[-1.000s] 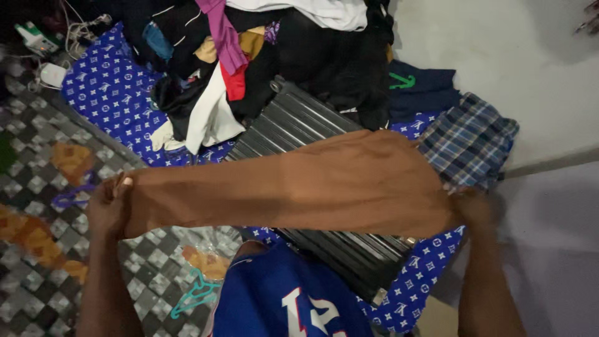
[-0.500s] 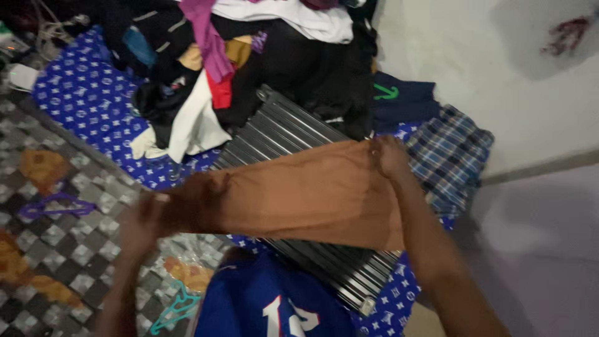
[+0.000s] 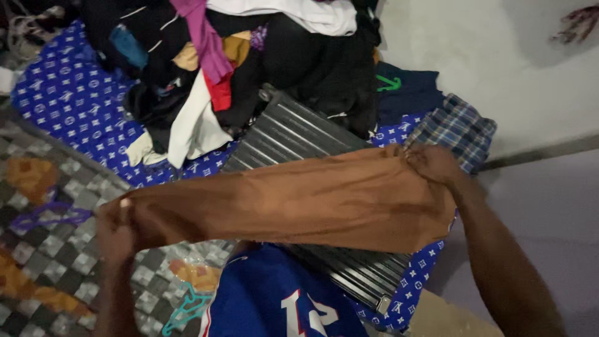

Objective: The person picks up a shirt, a pair of shorts, and a pair of pants from a pile, folds each item individually on a flat surface, and places each folded item into a closet shelf.

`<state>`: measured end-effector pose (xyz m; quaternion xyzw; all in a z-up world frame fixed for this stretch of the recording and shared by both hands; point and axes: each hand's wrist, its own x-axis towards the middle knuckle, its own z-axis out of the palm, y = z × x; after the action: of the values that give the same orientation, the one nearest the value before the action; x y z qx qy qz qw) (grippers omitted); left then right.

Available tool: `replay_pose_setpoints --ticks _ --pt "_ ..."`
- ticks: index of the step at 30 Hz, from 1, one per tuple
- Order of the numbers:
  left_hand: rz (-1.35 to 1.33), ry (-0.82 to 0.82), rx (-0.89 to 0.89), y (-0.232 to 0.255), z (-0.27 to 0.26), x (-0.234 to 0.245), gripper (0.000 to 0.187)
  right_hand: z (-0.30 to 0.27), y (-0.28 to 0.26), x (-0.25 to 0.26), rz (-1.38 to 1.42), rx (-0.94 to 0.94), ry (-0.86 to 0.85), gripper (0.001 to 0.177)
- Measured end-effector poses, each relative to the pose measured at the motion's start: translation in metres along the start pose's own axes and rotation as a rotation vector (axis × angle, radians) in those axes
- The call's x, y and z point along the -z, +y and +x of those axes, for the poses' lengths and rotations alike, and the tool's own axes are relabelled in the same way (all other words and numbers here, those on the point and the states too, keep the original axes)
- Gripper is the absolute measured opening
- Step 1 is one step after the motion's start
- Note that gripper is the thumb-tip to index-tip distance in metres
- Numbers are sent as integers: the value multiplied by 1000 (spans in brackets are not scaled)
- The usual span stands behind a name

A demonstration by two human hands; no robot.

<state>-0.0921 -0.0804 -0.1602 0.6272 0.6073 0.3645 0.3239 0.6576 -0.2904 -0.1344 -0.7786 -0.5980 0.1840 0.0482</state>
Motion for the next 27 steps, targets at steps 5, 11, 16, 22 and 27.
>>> replay_pose_setpoints --ticks 5,11,16,22,27 --pt "37 -9 77 8 18 11 46 19 -6 18 -159 -184 -335 50" --pt "133 -55 185 -6 16 14 50 66 10 5 -86 -5 -147 43" --pt "170 -28 280 -55 5 0 50 99 10 -19 -198 75 161 31" --pt "193 -137 298 -32 -17 -29 51 90 -13 -75 -242 112 -70 41" --pt "-94 -233 222 34 -45 -94 38 65 -35 -88 -117 1 -40 56"
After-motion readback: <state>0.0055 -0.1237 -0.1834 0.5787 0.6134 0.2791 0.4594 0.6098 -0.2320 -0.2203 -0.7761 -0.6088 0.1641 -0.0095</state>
